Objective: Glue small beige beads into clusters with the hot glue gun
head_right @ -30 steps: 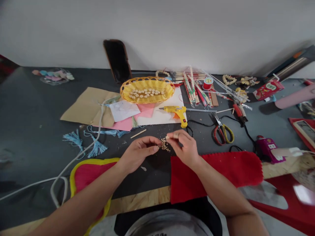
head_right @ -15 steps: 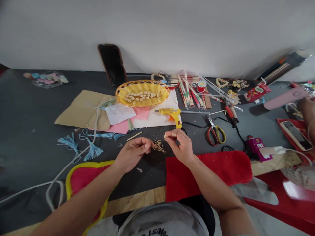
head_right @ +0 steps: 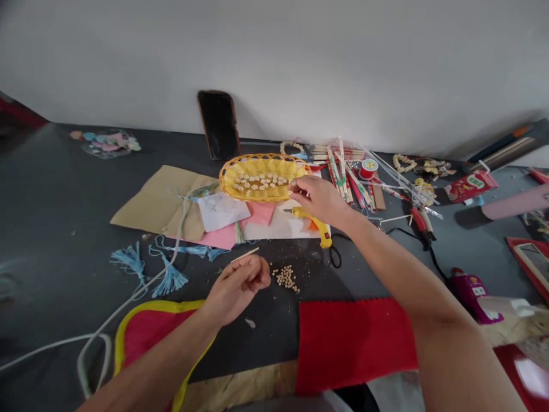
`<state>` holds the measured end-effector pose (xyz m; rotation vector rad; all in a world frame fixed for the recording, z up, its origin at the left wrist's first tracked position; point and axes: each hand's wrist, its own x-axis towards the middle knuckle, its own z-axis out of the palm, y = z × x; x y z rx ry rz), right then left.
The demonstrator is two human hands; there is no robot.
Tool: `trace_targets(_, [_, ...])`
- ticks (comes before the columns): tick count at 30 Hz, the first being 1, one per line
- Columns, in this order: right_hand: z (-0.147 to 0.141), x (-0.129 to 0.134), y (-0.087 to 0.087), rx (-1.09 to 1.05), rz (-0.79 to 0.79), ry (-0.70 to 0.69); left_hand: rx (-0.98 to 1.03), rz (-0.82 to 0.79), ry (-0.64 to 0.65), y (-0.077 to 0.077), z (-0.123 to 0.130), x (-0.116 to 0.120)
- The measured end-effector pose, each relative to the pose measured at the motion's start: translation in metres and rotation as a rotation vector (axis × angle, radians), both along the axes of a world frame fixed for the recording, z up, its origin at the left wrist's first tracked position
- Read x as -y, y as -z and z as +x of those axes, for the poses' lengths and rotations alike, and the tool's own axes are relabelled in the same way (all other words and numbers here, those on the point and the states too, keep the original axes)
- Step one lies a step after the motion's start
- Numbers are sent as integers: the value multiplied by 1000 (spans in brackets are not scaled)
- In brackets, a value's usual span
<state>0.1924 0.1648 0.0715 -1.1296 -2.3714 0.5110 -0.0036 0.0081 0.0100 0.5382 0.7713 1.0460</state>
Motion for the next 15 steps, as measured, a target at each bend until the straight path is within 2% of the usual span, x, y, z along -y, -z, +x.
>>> trace_targets(3, [-24, -35, 13, 147, -36, -72, -39, -6, 13, 3, -4, -1])
trace_targets(6, [-40, -55, 23, 272, -16, -128, -16, 6, 7, 5, -7, -1])
trace_targets(12, [-47, -68, 26, 360, -173, -66, -55, -61, 105, 8, -9, 1])
trace_targets(15, [-44, -68, 25, 375, -155, -80, -45, -100, 115, 7, -10, 1])
